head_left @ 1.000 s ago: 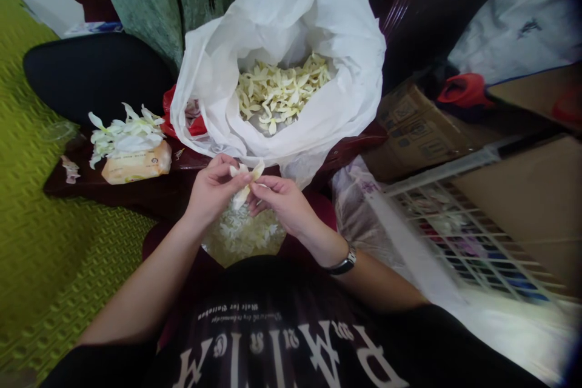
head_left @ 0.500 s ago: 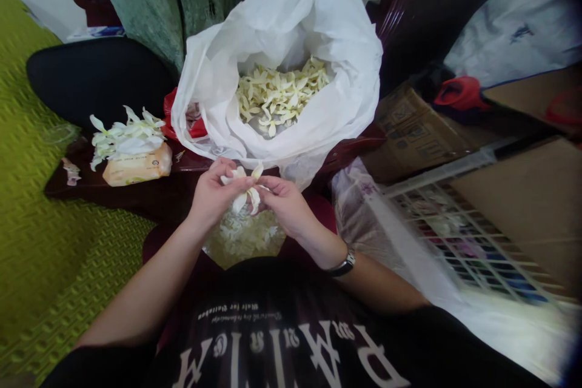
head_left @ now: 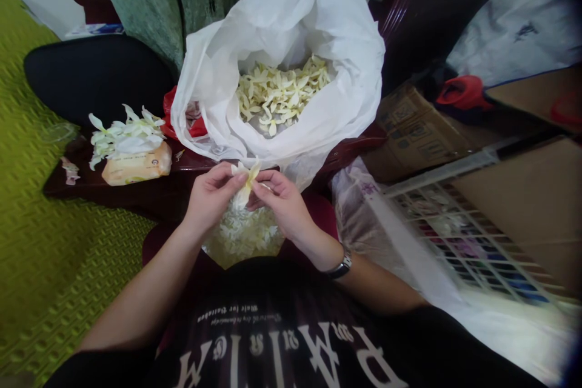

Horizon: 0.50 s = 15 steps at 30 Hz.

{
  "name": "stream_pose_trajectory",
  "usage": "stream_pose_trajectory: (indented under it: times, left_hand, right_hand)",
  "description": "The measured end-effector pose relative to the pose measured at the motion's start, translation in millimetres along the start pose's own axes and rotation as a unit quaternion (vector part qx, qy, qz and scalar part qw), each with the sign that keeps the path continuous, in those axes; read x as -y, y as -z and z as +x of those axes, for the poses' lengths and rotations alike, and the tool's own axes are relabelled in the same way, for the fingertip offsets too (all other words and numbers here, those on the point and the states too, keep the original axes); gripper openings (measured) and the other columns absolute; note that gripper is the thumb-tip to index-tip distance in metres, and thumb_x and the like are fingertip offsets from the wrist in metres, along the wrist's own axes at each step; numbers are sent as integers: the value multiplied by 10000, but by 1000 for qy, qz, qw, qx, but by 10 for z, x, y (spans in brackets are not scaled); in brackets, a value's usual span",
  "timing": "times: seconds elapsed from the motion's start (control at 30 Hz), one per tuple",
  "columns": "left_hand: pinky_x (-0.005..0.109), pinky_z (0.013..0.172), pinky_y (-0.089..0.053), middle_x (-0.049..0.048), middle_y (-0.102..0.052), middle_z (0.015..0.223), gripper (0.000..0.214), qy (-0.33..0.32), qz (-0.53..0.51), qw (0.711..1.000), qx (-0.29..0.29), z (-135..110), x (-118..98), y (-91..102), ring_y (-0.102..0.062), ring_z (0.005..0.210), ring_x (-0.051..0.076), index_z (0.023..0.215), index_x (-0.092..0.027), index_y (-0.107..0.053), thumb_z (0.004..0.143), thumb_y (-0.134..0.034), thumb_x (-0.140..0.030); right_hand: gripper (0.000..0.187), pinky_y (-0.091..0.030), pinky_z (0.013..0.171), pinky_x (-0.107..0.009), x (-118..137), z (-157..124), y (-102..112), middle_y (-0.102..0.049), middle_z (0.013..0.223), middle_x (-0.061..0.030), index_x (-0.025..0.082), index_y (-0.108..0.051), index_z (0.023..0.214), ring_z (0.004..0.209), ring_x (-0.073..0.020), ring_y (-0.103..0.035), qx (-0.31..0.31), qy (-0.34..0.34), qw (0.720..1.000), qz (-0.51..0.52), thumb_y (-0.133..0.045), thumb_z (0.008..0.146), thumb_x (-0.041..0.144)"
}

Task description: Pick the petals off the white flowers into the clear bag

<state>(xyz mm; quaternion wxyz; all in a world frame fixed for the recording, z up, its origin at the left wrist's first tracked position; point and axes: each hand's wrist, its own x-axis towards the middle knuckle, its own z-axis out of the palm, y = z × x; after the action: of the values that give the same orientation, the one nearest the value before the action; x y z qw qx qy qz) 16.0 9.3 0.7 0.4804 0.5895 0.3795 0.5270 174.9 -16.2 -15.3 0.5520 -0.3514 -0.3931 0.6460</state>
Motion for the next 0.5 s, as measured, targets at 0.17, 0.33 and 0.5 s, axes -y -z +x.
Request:
stream_pose_trajectory:
  times: [0.17, 0.33, 0.5]
  left_hand:
    - [222, 573, -429, -20, -606, 701, 255, 48, -61, 997, -5, -14, 3, -37, -532, 595, 101, 749, -177, -642, 782, -850, -322]
    - [215, 565, -448, -28, -604, 677, 312, 49, -76, 995, -33, -14, 34, -65, -549, 586, 100, 730, -179, -599, 746, -878, -318]
    - [207, 672, -492, -13, -672, 775, 230, 27, -76, 994, -69, -1, 59, -78, -590, 691, 96, 815, -178, -693, 757, -873, -309]
  right_hand:
    - [336, -591, 598, -279, 1, 13, -12, -693, 704, 38, 238, -664, 883, 625, -136, -658, -8, -1, 1000, 9, -838, 748, 492]
    - [289, -551, 590, -261, -15, 39, -6, -695, 727, 32, 236, -723, 825, 635, -126, -611, -60, 13, 998, 19, -864, 707, 459]
    - [238, -574, 757, -304, -32, 53, 2, -726, 809, 27, 248, -733, 825, 740, -145, -643, -102, 67, 992, 32, -856, 723, 425]
